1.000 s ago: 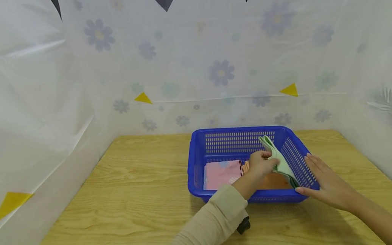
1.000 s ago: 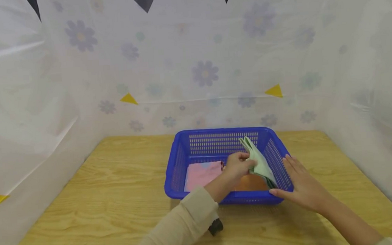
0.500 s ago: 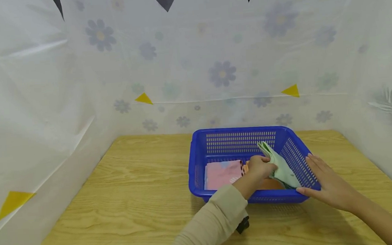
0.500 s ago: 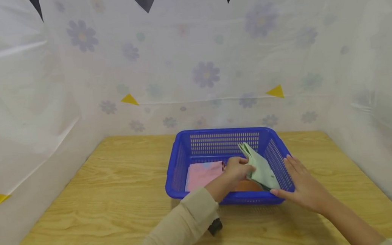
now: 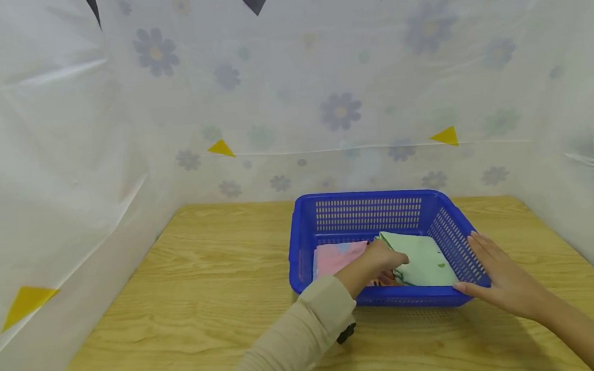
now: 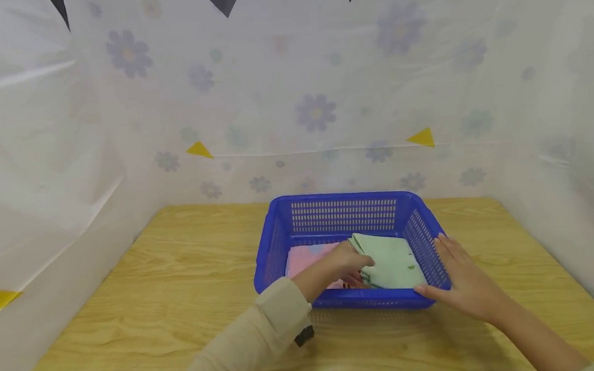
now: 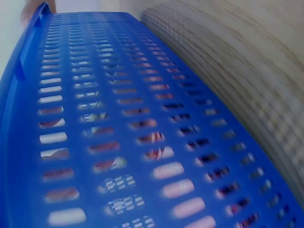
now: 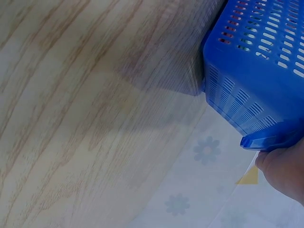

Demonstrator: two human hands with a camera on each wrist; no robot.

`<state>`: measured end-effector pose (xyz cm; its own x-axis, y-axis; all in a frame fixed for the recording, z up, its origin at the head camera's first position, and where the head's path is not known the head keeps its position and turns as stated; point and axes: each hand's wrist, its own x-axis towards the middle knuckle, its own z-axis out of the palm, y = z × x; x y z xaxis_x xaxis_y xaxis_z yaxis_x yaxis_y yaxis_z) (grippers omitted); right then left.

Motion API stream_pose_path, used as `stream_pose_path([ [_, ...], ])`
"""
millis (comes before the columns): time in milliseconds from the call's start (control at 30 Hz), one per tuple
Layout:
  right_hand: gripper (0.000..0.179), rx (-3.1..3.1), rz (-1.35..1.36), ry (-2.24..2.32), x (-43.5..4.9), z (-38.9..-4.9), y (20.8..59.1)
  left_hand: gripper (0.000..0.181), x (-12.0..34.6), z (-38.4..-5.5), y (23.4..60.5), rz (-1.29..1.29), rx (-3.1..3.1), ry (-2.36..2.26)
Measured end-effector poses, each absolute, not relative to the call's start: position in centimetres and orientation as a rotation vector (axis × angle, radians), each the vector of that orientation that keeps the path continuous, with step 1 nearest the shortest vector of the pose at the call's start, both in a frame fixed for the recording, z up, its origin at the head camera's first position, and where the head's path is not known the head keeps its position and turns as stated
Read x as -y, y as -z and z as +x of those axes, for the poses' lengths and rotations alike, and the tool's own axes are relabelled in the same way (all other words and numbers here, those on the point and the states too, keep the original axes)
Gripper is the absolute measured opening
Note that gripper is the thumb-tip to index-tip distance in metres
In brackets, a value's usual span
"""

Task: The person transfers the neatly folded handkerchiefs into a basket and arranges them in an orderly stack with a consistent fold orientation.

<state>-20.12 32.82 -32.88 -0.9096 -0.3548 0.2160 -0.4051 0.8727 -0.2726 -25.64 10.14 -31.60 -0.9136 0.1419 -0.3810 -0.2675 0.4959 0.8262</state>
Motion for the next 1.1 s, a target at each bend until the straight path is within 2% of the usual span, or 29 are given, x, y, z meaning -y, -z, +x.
stream_pose_path([
  [267,0.091,2.879,0.587,-0.460,-33.1,-20.2,33.2,0.030,-7.7,-25.3,31.4,0.110,-2.457,-1.258],
  [433,0.090,2.844,0.606,-0.473,-33.3,-19.8,33.7,0.027,-5.8,-24.7,31.7,0.329,-2.504,-1.233],
  [567,0.091,2.829,0.615,-0.479,-33.0,-20.0,33.7,0.036,-3.8,-24.4,31.9,0.535,-2.570,-1.211],
  [700,0.092,2.833,0.631,-0.466,-32.8,-20.4,33.3,0.037,-1.9,-23.9,32.1,0.720,-2.645,-1.235],
  [1100,0.089,2.926,0.595,-0.483,-33.2,-20.0,32.9,0.030,3.4,-22.1,33.2,0.969,-2.877,-1.490],
])
